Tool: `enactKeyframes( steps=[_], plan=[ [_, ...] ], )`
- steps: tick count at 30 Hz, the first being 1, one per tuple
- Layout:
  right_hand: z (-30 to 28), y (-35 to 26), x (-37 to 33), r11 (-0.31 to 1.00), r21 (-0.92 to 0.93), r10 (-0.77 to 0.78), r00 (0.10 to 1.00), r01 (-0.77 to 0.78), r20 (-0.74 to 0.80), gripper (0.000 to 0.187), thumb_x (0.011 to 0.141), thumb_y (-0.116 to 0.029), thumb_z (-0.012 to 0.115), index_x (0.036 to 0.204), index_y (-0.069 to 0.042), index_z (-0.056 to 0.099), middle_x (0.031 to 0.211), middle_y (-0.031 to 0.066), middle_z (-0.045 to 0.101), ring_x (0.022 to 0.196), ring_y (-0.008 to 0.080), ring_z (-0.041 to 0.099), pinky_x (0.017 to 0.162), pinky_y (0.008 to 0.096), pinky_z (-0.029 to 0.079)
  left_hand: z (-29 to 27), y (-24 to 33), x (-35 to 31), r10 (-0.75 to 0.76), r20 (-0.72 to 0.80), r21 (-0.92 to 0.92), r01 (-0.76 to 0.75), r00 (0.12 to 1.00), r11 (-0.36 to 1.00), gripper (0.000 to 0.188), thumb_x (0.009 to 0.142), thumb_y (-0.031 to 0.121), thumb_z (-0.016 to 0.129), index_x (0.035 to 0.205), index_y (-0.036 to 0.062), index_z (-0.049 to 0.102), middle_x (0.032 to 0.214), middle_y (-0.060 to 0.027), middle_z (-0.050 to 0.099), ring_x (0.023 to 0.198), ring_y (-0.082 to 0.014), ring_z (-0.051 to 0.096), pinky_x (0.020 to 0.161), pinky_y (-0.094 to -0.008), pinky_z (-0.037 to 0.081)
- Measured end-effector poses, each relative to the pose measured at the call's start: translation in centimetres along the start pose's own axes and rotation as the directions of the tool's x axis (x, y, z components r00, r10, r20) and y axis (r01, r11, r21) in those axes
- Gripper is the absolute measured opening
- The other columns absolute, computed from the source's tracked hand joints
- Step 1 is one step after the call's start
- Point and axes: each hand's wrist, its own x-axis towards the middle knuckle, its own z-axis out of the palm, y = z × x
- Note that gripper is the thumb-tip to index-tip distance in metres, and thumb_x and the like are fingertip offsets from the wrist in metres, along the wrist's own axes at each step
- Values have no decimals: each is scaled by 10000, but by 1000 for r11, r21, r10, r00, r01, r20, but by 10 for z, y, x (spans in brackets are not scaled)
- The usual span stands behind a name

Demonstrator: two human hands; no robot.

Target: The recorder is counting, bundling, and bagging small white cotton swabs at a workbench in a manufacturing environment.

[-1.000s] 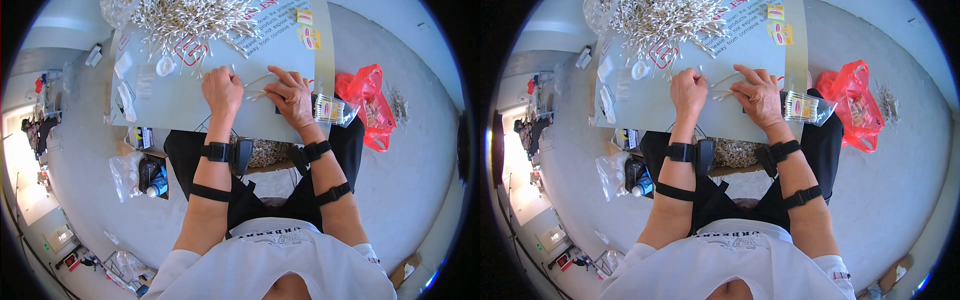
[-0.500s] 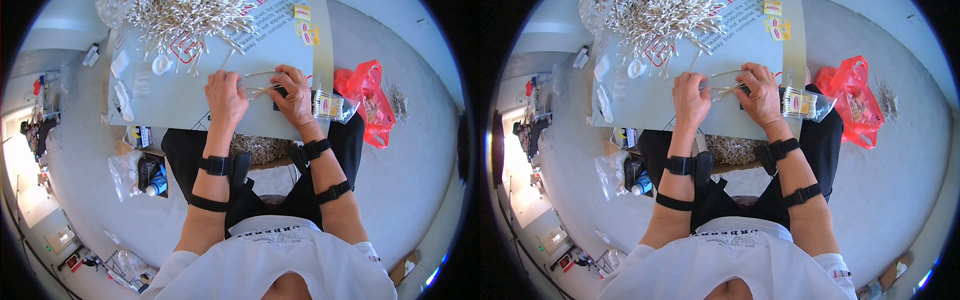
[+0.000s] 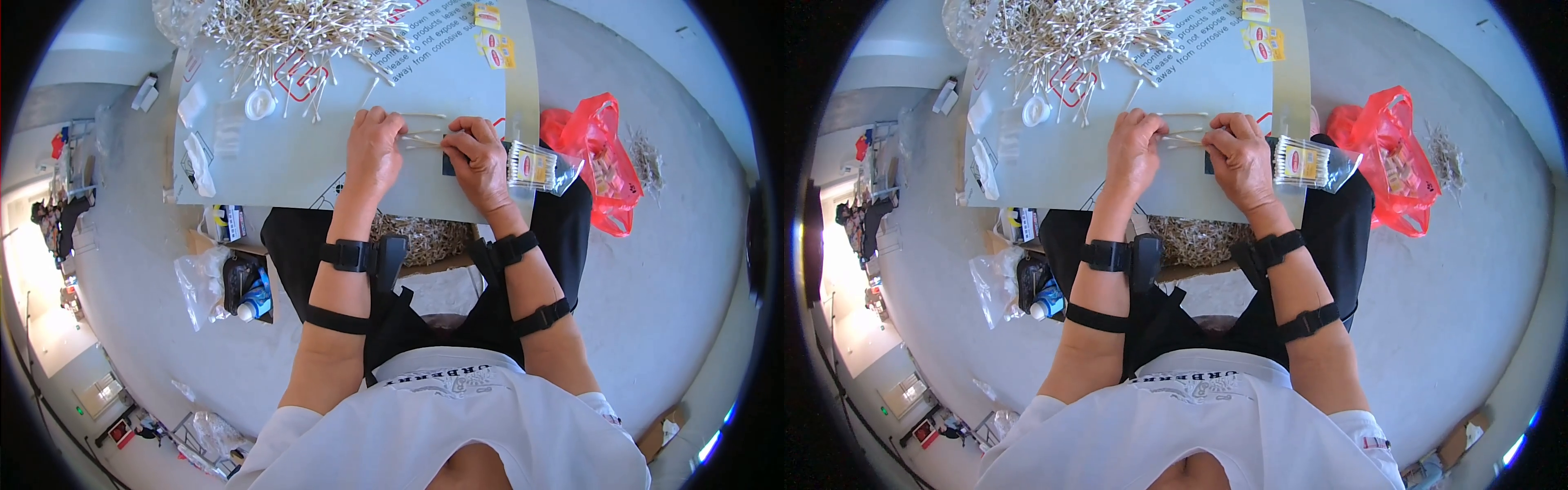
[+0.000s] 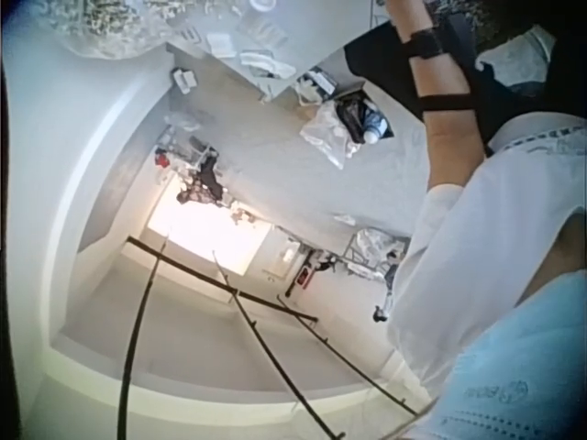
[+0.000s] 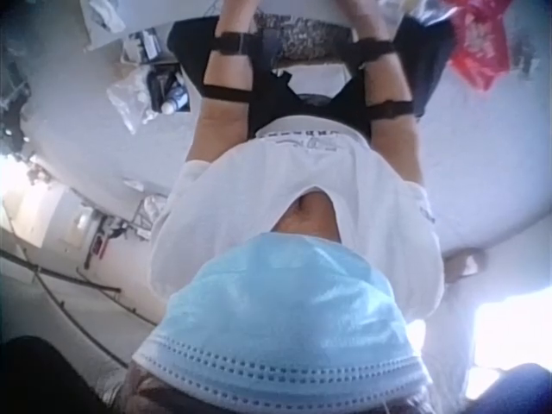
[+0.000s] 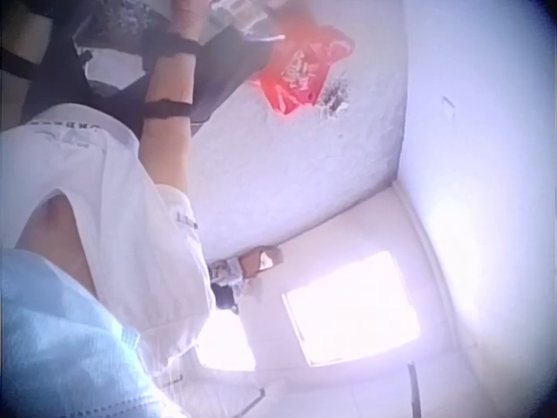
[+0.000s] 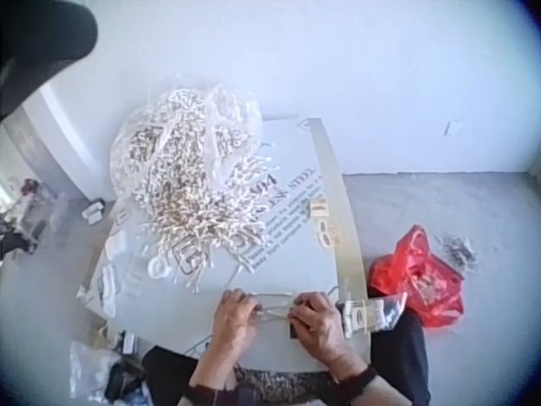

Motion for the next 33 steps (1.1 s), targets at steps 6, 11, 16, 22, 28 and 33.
enactKeyframes(
  steps=[6,11,16,22,28,33],
  plan=[
    [0,1,0,997,64,45,999,-45,3,102,703,3,706,789,-40,670,953,78,619,893,284,596,778,370,500,-4,1,5,-11,62,-16,12,998,1000,168,758,-86,586,833,59,625,815,-91,561,851,-314,564,727,-411,477],
    [-1,-1,2,999,50,0,1000,-1,11,120,663,19,673,762,-37,638,955,78,616,908,293,591,791,383,496,-1,6,8,-2,78,-3,3,997,1000,163,754,-76,594,838,59,631,819,-92,571,852,-310,581,723,-410,490],
    [-4,-5,2,1000,-10,-23,997,23,69,135,637,37,636,741,-25,577,987,103,599,952,317,571,837,403,479,3,11,4,0,91,-23,2,996,1000,160,743,-69,612,835,60,636,820,-90,576,859,-307,583,724,-403,494],
    [-2,-4,1,1000,4,4,1000,-4,-1,337,628,36,620,959,-16,578,1137,153,550,1080,361,516,922,419,457,7,22,5,18,-25,-42,-20,1000,999,212,733,-25,656,925,60,637,928,-82,570,948,-310,545,799,-421,455],
    [0,-10,3,997,-71,5,999,-1,54,528,659,-29,685,1174,-26,573,1230,147,529,1143,352,493,977,434,426,14,29,1,-2,-69,115,10,998,993,248,739,57,693,969,63,600,993,-85,550,981,-315,509,821,-446,402],
    [7,-11,-12,956,-272,-85,991,111,108,466,709,-119,726,1151,-41,602,1238,109,550,1147,332,497,967,435,412,21,38,-23,-1,-23,85,3,1000,996,208,764,62,672,955,87,593,949,-92,551,937,-325,509,790,-454,404]
  ],
)
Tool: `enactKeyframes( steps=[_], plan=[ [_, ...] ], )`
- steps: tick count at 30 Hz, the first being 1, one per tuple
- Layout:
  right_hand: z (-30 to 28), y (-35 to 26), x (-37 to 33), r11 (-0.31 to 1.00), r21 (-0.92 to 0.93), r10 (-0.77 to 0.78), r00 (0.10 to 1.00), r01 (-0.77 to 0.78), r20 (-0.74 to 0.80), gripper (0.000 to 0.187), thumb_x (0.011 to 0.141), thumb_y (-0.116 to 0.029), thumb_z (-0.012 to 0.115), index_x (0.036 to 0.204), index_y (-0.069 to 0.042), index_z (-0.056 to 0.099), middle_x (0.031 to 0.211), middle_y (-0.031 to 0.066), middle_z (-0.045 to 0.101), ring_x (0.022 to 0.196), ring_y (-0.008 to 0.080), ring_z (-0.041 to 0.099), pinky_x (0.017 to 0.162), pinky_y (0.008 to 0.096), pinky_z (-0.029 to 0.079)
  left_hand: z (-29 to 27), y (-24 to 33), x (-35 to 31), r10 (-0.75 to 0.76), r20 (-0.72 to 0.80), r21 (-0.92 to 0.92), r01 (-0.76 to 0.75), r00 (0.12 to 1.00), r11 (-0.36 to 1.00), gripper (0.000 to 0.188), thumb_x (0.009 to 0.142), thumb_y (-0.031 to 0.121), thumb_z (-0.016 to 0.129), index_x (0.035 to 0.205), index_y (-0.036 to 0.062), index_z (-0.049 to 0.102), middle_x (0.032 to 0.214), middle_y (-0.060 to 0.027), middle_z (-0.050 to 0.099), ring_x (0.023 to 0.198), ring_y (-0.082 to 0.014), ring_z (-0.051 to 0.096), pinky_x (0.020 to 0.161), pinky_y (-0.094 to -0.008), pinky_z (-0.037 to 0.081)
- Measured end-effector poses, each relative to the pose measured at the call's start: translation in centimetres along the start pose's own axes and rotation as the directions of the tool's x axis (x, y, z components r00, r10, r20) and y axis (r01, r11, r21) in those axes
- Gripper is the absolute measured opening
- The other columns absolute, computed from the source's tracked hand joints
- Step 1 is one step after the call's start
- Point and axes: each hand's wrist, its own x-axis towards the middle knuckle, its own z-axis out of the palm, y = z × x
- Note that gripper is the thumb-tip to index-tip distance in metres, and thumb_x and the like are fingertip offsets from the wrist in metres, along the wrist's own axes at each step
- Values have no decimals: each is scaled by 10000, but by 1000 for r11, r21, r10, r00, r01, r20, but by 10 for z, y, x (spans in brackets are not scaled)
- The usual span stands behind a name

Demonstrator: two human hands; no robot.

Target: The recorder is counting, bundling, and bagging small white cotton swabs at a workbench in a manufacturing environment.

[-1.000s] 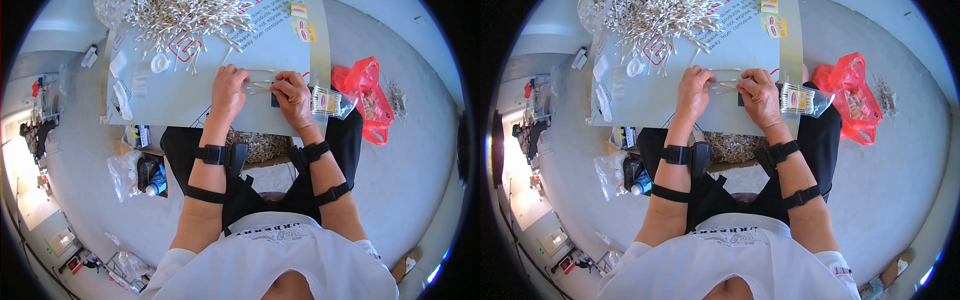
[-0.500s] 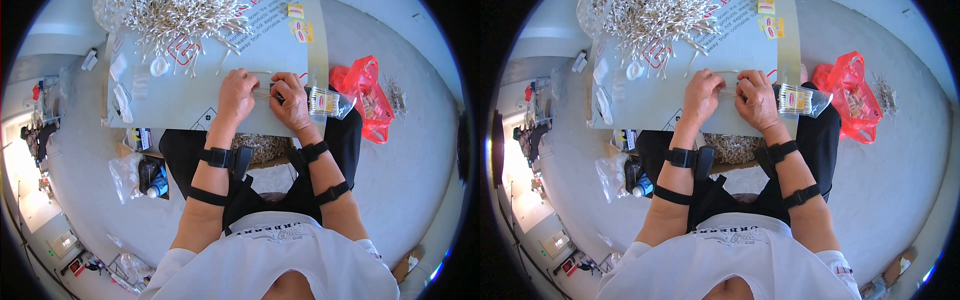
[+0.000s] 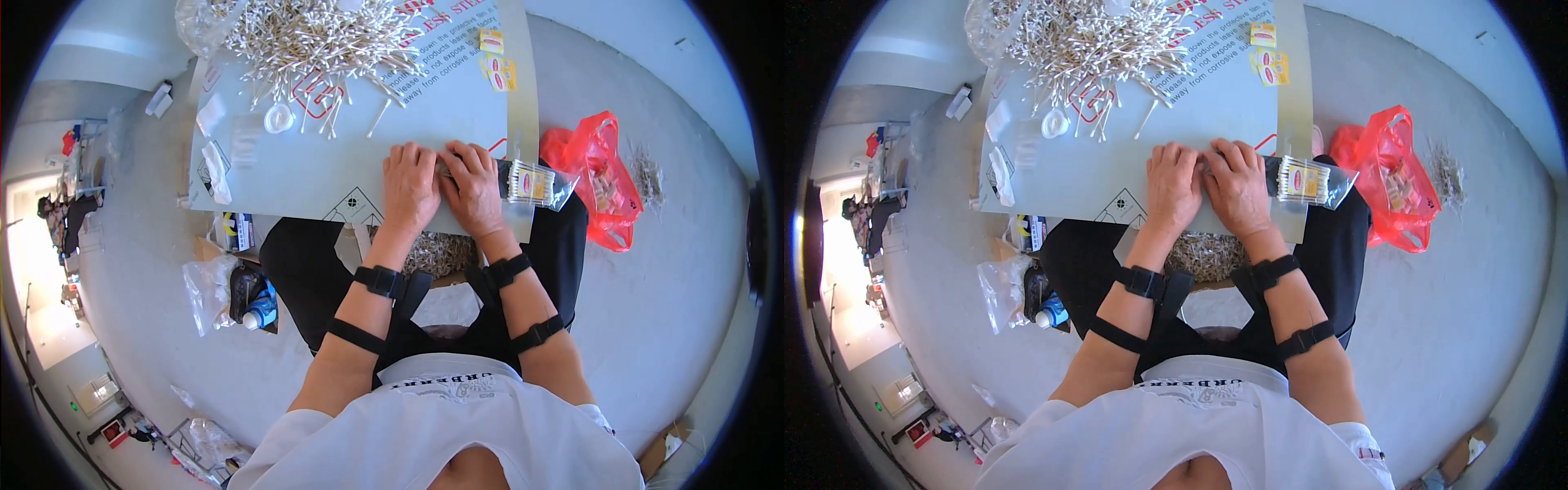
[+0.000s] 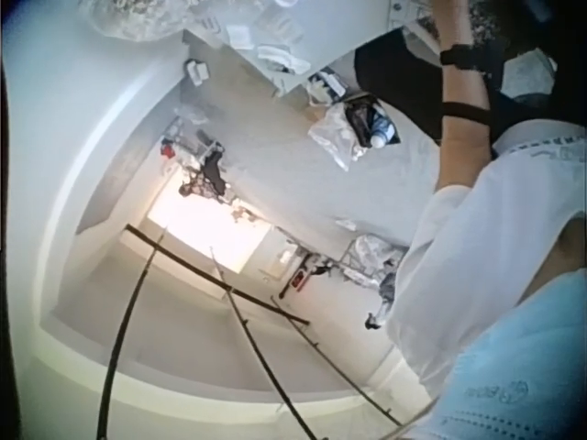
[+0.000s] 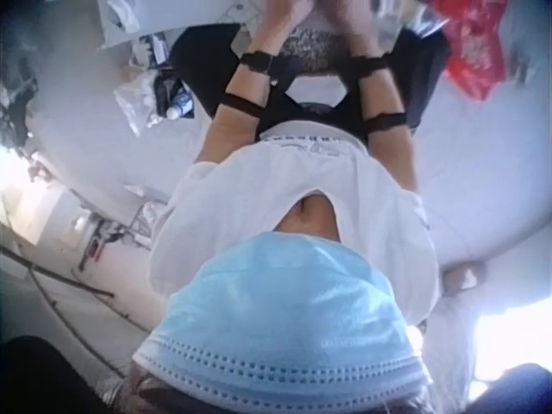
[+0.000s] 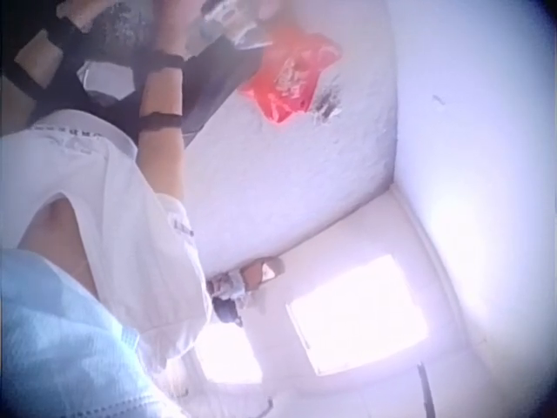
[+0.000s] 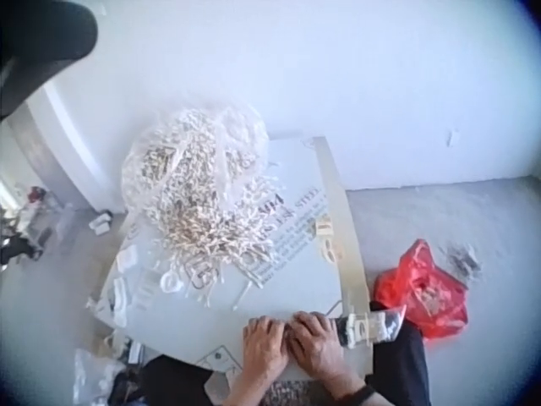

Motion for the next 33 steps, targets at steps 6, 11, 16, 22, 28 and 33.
enactKeyframes(
  steps=[6,11,16,22,28,33],
  plan=[
    [-9,-4,1,986,151,75,997,-72,-13,406,721,-145,733,1100,-42,629,1194,99,583,1120,327,515,962,436,410,-12,-33,20,-112,-270,-38,105,956,994,236,740,45,684,953,66,584,982,-126,574,980,-344,518,855,-462,410],
    [-6,-2,12,940,276,221,974,-198,-53,354,745,-158,742,1064,-40,644,1123,118,613,1066,327,555,921,409,447,-10,-58,37,-260,-238,144,298,936,944,238,738,28,681,957,93,614,944,-99,576,954,-324,526,824,-458,422],
    [1,18,57,953,242,172,983,-183,66,320,750,-147,745,1057,-90,679,1046,104,623,1013,313,582,869,403,484,3,-58,49,-182,-195,63,197,964,978,202,741,11,667,911,112,624,918,-75,567,937,-310,531,789,-431,428],
    [20,22,93,956,208,176,971,-208,164,253,689,-138,759,938,-154,721,1002,55,616,1011,274,575,881,396,463,2,-70,79,-101,-286,-180,51,953,982,240,712,-8,660,922,106,667,898,-94,536,918,-309,521,796,-432,429],
    [28,28,88,949,191,223,963,-250,151,200,676,-139,758,870,-144,710,969,37,601,995,263,574,880,394,447,-6,-79,102,-41,-166,97,58,985,994,191,683,64,731,854,129,681,884,-57,525,937,-291,505,794,-420,408],
    [26,21,90,910,238,331,941,-339,73,404,674,-119,764,1065,-158,673,1062,57,579,969,297,606,825,417,496,9,-60,99,-20,-118,-17,19,993,1000,195,681,87,750,859,136,684,916,-34,545,972,-279,503,822,-420,398]
  ],
)
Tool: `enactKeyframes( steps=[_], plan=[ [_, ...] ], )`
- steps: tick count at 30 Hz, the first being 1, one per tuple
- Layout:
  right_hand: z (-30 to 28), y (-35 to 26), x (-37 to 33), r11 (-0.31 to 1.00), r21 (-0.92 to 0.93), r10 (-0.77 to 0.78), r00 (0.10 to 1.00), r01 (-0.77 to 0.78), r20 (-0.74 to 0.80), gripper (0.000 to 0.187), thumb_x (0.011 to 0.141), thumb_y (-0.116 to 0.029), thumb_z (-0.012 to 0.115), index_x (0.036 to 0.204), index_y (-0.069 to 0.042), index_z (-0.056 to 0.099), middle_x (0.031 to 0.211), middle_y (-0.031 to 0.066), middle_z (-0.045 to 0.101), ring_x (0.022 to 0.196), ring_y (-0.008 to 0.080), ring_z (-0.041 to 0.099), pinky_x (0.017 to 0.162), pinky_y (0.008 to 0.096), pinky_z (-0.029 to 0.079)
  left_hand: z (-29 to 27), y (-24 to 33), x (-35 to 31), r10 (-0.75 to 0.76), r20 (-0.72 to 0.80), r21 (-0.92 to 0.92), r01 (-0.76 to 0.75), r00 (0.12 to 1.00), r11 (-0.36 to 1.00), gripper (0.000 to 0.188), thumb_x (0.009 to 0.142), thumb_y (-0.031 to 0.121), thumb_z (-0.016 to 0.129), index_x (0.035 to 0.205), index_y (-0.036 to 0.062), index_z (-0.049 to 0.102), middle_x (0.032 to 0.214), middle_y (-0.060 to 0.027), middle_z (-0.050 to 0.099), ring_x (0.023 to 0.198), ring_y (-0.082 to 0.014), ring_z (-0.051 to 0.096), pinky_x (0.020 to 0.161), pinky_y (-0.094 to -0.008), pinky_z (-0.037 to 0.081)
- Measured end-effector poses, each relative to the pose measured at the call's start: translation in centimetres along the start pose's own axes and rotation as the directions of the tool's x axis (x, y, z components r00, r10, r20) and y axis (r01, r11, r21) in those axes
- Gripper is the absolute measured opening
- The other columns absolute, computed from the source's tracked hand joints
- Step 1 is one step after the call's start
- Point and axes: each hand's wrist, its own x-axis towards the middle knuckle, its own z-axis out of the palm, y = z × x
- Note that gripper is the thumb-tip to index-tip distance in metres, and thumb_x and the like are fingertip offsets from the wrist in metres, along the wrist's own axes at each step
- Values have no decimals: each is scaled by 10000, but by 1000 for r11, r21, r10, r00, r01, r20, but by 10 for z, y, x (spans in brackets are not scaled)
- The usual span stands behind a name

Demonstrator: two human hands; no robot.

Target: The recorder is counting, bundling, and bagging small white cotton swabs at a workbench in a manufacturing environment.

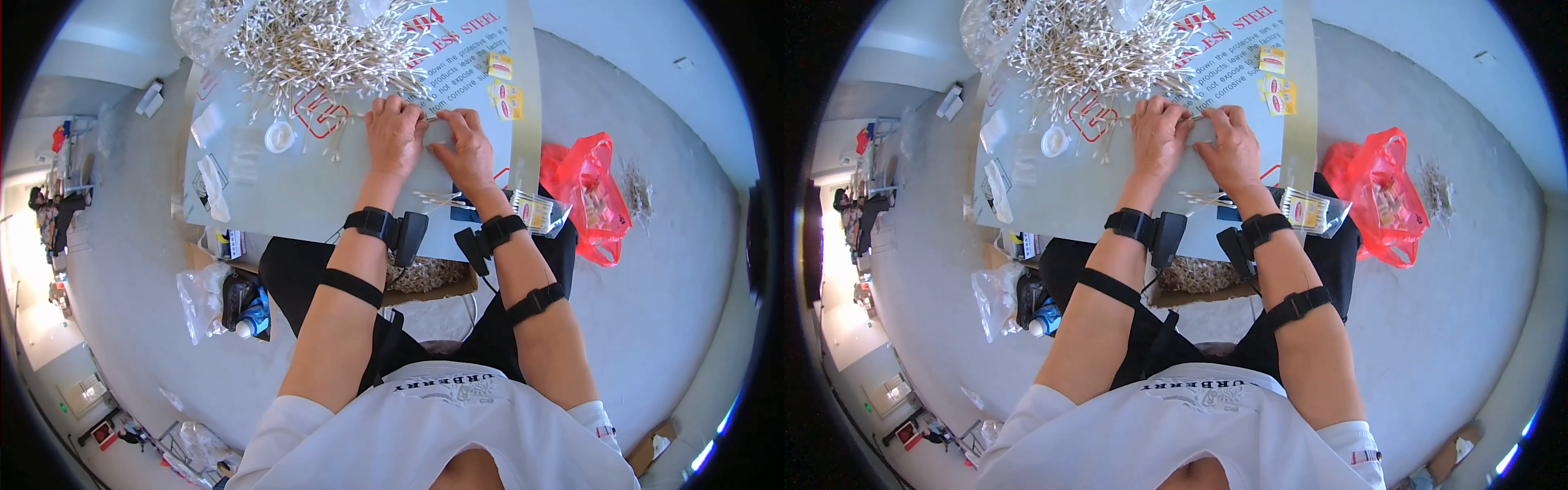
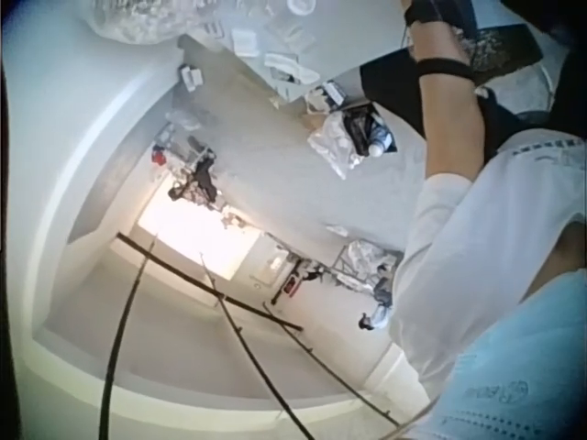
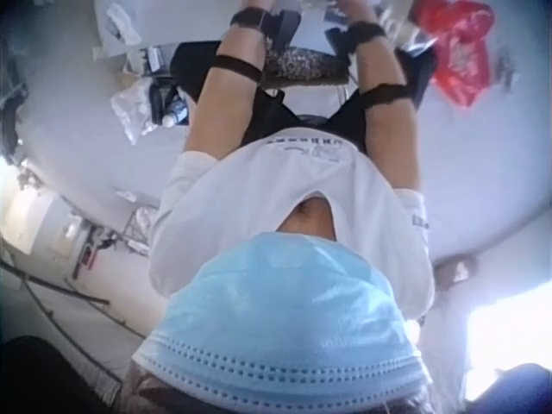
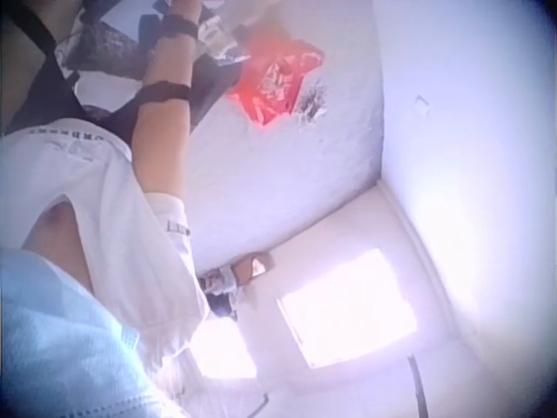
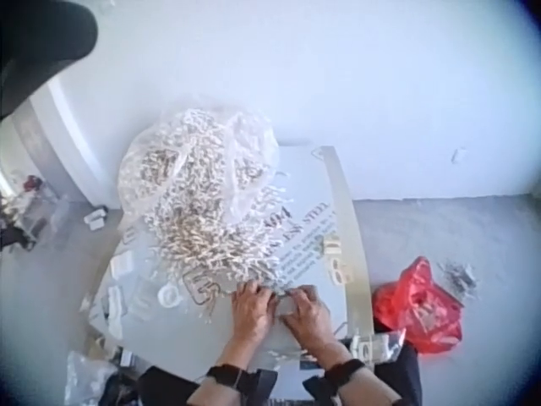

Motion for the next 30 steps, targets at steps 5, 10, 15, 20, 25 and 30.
enactKeyframes(
  steps=[5,10,15,20,25,30],
  plan=[
    [-12,1,15,978,-174,-94,988,114,123,532,696,-158,789,1202,-197,629,1187,66,528,951,298,632,770,417,531,-7,-7,-11,-58,-106,-22,56,993,998,300,662,63,754,947,129,692,979,-45,563,1018,-284,500,898,-423,395],
    [-17,-3,18,977,-197,-46,985,78,165,518,696,-162,791,1190,-186,636,1180,73,538,961,300,631,786,407,534,-24,-16,-18,-133,10,13,133,991,991,329,637,23,721,952,97,666,1005,-66,547,1048,-304,485,956,-449,362],
    [-9,6,13,996,-85,-12,996,19,84,506,685,-141,786,1170,-125,641,1166,95,545,962,314,628,803,406,537,-15,-16,-25,-116,-92,-71,110,989,991,357,642,-16,696,983,68,631,1000,-98,551,1030,-328,498,929,-459,395],
    [-9,6,16,988,-110,-89,988,104,130,497,680,-138,790,1156,-121,649,1144,107,545,961,315,624,812,404,538,-2,1,-25,-140,-120,-259,105,983,960,368,668,-75,633,1009,63,622,976,-121,573,969,-336,531,867,-430,444],
    [-9,-6,19,977,-140,-138,977,161,160,383,711,-165,774,1084,-174,689,1150,83,550,954,285,628,789,388,539,-20,-31,-14,-127,-222,13,133,967,991,314,672,-82,628,942,76,652,918,-106,554,929,-318,527,833,-431,439],
    [-6,2,19,964,-170,-178,972,204,152,217,751,-179,743,968,-174,724,1122,55,565,929,264,636,765,373,536,-35,-39,9,-26,-9,126,27,1000,992,206,691,-33,641,842,104,670,870,-65,529,906,-292,509,796,-416,424]
  ],
)
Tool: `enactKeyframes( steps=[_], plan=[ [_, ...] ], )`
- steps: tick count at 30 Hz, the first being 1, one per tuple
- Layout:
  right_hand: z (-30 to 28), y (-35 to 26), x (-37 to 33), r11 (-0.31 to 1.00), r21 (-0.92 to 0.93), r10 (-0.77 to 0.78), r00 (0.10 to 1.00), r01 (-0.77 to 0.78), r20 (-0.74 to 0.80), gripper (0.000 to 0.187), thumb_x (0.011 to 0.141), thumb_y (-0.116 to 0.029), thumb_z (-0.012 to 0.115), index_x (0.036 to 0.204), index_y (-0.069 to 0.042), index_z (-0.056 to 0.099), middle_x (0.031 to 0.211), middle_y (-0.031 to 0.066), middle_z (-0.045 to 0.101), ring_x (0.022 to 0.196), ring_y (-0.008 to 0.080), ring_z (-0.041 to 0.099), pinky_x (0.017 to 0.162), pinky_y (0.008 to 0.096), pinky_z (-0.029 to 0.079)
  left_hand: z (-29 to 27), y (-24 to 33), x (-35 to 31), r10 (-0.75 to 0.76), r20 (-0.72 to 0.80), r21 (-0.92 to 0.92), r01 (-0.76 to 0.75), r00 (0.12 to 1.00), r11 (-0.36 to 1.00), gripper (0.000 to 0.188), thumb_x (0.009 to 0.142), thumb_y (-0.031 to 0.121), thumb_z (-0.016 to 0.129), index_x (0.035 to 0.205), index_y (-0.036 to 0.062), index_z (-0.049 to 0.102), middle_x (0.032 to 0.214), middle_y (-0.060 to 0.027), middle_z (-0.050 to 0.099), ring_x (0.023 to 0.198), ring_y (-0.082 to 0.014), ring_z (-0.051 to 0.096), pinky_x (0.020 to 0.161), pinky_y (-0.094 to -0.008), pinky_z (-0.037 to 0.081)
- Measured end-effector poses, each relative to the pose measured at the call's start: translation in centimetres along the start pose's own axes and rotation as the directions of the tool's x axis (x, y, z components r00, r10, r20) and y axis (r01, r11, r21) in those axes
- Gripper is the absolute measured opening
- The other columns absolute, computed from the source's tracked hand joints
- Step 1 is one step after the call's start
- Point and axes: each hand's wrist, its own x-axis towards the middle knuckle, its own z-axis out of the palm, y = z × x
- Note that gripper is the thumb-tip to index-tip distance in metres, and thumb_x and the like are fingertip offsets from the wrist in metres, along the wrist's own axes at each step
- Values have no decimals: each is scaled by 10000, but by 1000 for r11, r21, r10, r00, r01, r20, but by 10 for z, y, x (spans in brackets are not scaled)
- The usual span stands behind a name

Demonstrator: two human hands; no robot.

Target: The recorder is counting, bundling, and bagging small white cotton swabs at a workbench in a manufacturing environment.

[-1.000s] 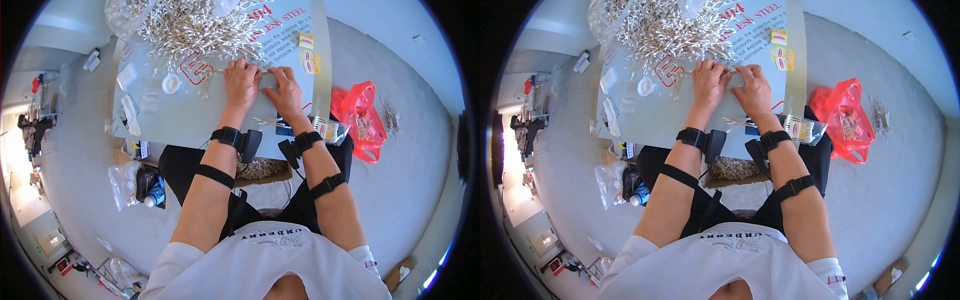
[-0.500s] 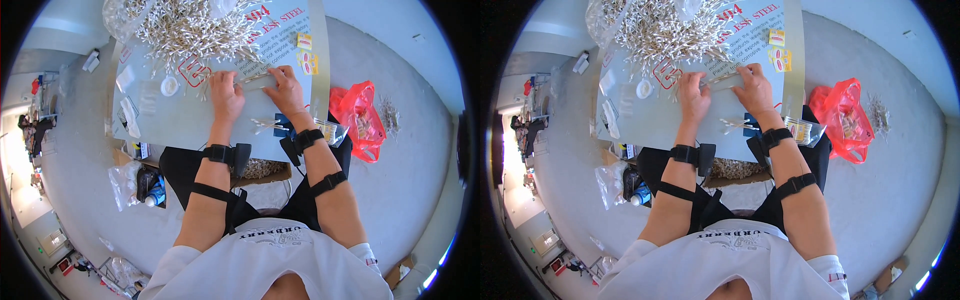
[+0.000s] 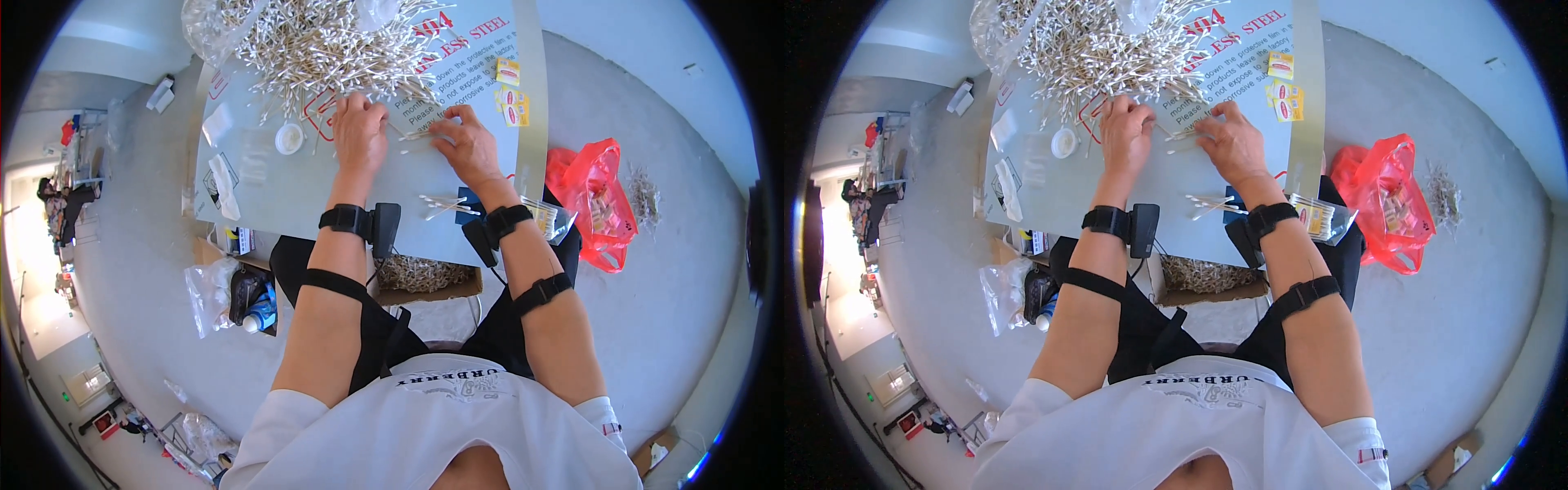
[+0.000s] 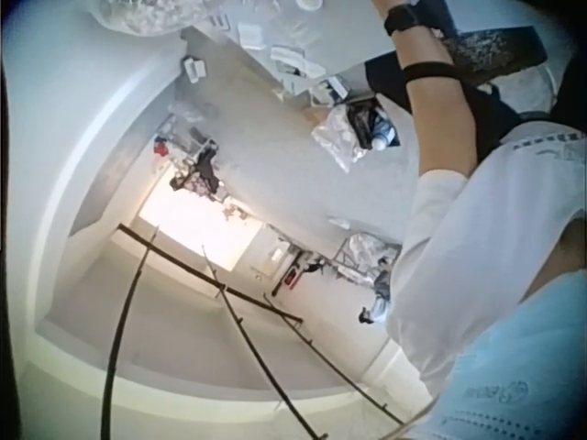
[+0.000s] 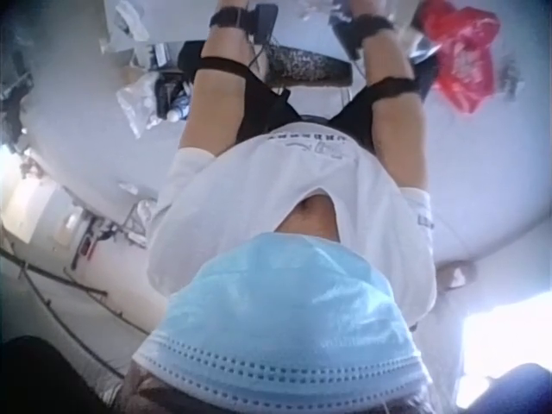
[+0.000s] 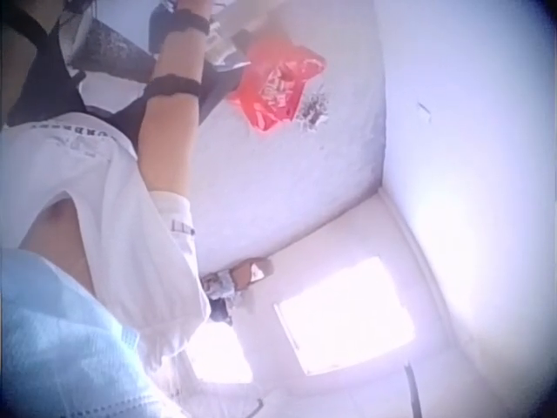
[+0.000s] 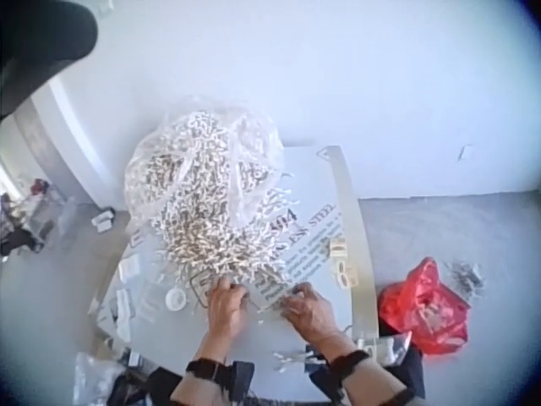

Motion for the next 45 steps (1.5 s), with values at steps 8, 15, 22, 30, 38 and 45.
enactKeyframes(
  steps=[8,15,22,30,38,45],
  plan=[
    [1,4,-10,993,108,57,996,-49,-70,66,778,-148,713,837,-119,706,969,65,603,832,279,638,721,385,527,-2,-4,14,219,117,110,-231,969,967,93,746,53,659,785,130,624,901,-27,543,967,-258,497,817,-426,407],
    [-7,8,-19,980,196,27,997,-13,-66,58,778,-106,709,833,-92,698,908,79,600,800,296,637,715,378,530,5,8,4,132,58,308,-143,990,940,120,746,66,585,851,101,632,904,-48,553,983,-265,504,796,-424,398],
    [-17,1,-38,971,208,133,990,-120,-49,194,735,-75,740,913,-68,664,1001,100,577,818,319,636,724,402,525,14,73,-20,147,171,67,-160,974,985,69,731,80,600,793,96,626,898,-76,581,965,-271,516,787,-420,394],
    [-32,-1,-52,969,202,112,982,-142,151,176,713,-71,740,860,-59,644,982,80,567,866,304,628,759,383,517,-3,26,-45,-123,-5,-21,123,992,992,159,725,92,684,854,47,603,953,-112,592,963,-345,547,809,-462,452],
    [-37,-2,-55,933,290,152,964,-212,218,142,683,-60,735,789,-54,640,932,65,576,848,282,615,748,356,499,-31,-13,-47,-563,-16,104,562,826,821,206,778,173,723,887,43,607,909,-128,610,948,-338,575,813,-463,465],
    [-40,1,-57,964,241,62,977,-112,203,149,673,-70,734,786,-58,638,935,60,582,859,281,615,747,364,500,-23,0,-72,-333,39,91,328,942,940,148,752,90,712,804,67,575,837,-92,574,865,-326,556,715,-472,440]
  ],
)
